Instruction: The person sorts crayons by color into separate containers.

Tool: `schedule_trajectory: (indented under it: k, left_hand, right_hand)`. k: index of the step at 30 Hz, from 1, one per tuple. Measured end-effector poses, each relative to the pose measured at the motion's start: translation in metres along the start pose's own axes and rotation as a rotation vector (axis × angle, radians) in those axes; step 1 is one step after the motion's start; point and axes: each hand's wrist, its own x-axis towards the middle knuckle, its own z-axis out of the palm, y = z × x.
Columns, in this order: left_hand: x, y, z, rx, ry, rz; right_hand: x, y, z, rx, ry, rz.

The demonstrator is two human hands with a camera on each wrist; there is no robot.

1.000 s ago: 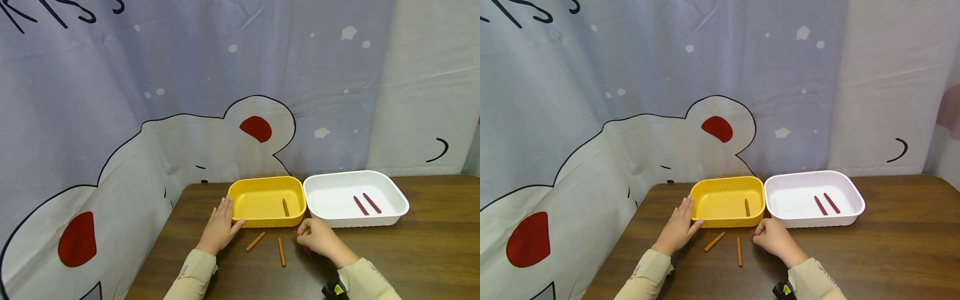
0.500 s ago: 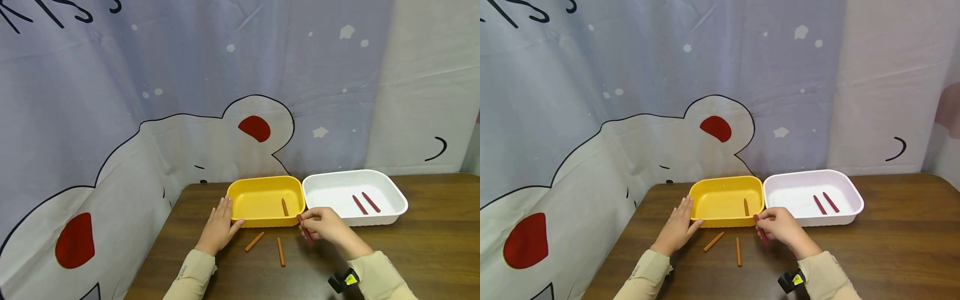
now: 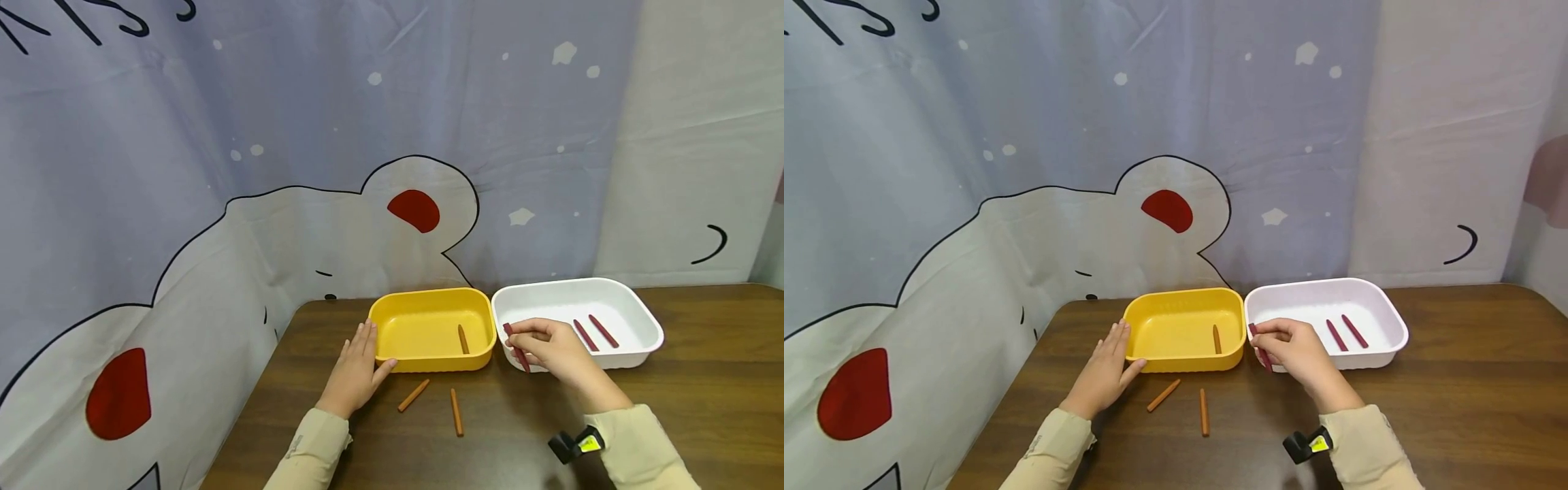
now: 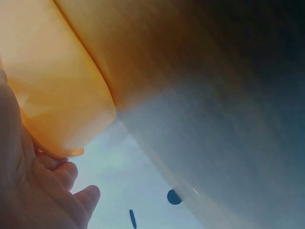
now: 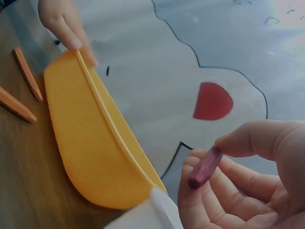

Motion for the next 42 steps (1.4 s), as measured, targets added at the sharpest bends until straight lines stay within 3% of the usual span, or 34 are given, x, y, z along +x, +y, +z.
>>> schedule_trajectory:
  k: [12,18,25,35,42]
  left_hand:
    - [0.0,0.001,-0.002,0.002,-0.001,-0.002]
    - [-0.001,0.001,-0.001,-0.007,0.0,-0.002]
    - [-0.001,0.001,-0.002,-0.006,0.003,-0.001]
    - [-0.001,0.001,0.0,-0.011,-0.003,-0.003]
    - [0.0,0.0,0.0,-0.004,-0.003,0.001]
  right_hand:
    - [0.007,0.008,-0.035,-0.046,0.218,-0.101]
    - [0.008,0.016,-0.049,-0.226,0.324,-0.151]
    - [0.009,0.024,-0.053,-0.563,0.444,-0.181]
    - [0.01,0.037,-0.052,-0.698,0.507,-0.259]
    - [0.01,0.037,-0.052,-0.716,0.547,-0.308]
